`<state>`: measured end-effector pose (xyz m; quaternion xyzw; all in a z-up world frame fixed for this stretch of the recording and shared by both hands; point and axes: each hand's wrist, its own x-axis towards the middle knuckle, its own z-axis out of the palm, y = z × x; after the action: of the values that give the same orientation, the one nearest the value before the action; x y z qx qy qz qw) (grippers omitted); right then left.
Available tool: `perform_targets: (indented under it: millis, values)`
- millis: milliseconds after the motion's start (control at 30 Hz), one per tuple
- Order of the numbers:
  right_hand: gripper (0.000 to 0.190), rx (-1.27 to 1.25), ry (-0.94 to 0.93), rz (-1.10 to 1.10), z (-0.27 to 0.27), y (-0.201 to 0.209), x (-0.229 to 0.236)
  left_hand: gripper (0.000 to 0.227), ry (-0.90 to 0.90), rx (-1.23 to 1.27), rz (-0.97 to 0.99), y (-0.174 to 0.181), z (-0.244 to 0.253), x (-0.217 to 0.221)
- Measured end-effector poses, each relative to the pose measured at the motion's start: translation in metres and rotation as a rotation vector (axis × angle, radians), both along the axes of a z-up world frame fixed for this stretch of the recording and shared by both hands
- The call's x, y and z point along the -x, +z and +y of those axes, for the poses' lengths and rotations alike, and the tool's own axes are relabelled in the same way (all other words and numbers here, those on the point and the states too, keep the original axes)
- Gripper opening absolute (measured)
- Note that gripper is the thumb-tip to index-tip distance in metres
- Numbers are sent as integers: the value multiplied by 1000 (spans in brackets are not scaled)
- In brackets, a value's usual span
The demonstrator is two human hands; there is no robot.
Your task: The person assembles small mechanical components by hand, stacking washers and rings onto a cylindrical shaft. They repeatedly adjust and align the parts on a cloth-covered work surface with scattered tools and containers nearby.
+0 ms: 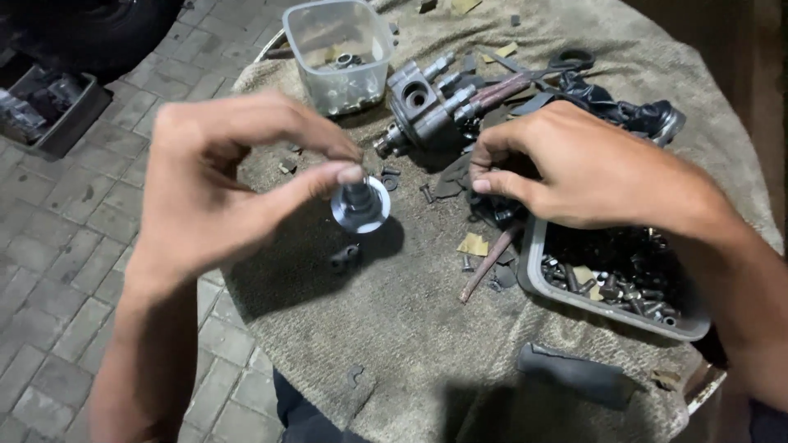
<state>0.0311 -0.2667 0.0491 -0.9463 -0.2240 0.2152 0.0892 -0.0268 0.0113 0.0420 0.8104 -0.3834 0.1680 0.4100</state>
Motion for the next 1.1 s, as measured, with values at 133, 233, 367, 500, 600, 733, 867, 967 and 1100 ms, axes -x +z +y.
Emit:
perform_targets:
  millis: [133, 233, 367, 500, 600, 733, 867, 967, 1100]
  values:
    - [24, 48, 225, -45, -5, -14, -7, 10, 51, 17, -70, 9, -1, 2]
    - [20, 75, 296, 7, 0, -13, -5, 9, 32, 19, -116, 14, -2, 3]
    - [34, -24, 351, -2, 22, -7, 6, 14, 117, 49, -177, 23, -3, 14]
    - [41, -52, 456, 10, 47, -18, 22, 15, 156, 52, -221, 24, 2, 19]
    - [25, -307, 737, -220, 62, -35, 27, 14, 200, 44, -258, 25, 8, 22]
    - [32, -279, 757, -276, 89, -49, 37, 15, 262, 47, -270, 24, 17, 27]
    - [32, -174, 813, -362, 86, -59, 38, 15, 278, 44, -271, 23, 25, 31]
    - [20, -256, 792, -285, 67, -41, 31, 13, 277, 44, -258, 20, 29, 32]
    - [18, -412, 584, -321, 38, 12, 18, 14, 253, 23, -260, 14, 27, 27]
